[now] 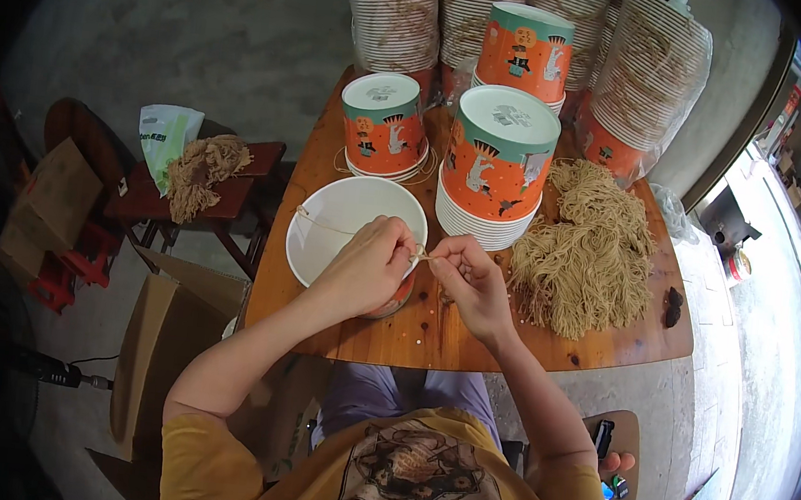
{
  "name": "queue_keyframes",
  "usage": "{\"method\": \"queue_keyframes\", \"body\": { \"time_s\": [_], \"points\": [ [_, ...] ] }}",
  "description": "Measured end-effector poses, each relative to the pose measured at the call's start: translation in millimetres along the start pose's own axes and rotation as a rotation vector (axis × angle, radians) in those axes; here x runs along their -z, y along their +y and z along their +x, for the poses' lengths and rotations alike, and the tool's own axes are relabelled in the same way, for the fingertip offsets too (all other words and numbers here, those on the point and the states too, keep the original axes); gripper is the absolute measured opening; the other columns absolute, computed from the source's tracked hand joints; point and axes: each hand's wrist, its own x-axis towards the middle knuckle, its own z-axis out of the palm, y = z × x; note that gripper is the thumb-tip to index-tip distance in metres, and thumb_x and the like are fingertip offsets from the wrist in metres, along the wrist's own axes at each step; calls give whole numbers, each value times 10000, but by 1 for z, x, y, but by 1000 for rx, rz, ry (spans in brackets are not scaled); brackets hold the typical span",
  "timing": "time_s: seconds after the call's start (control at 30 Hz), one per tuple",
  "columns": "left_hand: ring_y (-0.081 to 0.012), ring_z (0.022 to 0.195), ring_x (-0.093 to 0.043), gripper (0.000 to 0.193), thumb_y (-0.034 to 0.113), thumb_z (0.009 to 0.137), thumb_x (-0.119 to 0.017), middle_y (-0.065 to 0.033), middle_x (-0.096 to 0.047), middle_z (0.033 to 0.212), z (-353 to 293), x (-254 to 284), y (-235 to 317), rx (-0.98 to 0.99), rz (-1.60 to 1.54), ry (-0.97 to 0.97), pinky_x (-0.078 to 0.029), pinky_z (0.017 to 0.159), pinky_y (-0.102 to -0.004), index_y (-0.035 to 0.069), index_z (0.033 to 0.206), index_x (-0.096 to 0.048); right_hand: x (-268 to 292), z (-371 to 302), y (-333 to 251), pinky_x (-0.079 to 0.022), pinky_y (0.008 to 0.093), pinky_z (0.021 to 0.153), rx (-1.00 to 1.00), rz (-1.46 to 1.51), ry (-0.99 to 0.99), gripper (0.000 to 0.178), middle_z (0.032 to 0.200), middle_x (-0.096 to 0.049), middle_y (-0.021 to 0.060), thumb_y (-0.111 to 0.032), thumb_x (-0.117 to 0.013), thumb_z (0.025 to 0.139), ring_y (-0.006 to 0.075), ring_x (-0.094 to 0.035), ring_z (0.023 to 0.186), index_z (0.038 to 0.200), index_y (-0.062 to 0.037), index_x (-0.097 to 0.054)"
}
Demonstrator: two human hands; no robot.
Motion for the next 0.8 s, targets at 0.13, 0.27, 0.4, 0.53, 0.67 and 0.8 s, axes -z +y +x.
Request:
{"method": "queue_keyframes", "body": {
  "time_s": [0.13,0.27,0.4,0.53,0.67,0.8],
  "points": [
    [-325,899,-529,93,95,886,-498,-162,-541,915,0,0,1,47,-23,0,-427,822,-404,7,876,-466,0,-4,-4,-342,175,625,44,-54,-40,54,737,-444,-82,-59,-553,919,16,-393,666,969,-58,-533],
    [-326,904,-527,92,96,888,-497,-157,-538,910,-1,2,5,29,12,15,-425,823,-404,12,867,-467,0,-4,-8,-345,183,643,62,-12,-49,111,738,-430,-85,-65,-565,912,23,-381,671,1020,-57,-539],
    [-283,880,-529,79,79,891,-498,-135,-522,917,-6,2,7,-64,66,51,-421,809,-358,3,899,-476,1,-2,-22,-427,254,633,258,-579,15,184,748,-545,-3,-79,-634,841,106,-519,678,1022,-88,-598],
    [-343,864,-513,122,19,838,-533,-155,-508,884,-13,1,14,-182,164,116,-426,766,-418,13,926,-449,-7,-3,-35,-481,338,590,580,-970,99,172,731,-602,62,-86,-678,747,226,-604,681,909,-109,-626],
    [-352,865,-511,215,-30,772,-572,-159,-505,906,-25,-3,29,-253,306,155,-425,725,-424,13,939,-443,-10,-8,-38,-482,324,542,623,-1052,98,146,649,-553,31,-119,-671,740,207,-584,612,801,-103,-539],
    [-351,838,-504,226,-36,760,-580,-159,-497,882,-30,-6,32,-269,354,172,-420,715,-428,9,933,-441,-7,-16,-43,-475,344,500,498,-1055,30,153,650,-572,48,-131,-655,761,231,-598,597,774,-98,-506]
  ]
}}
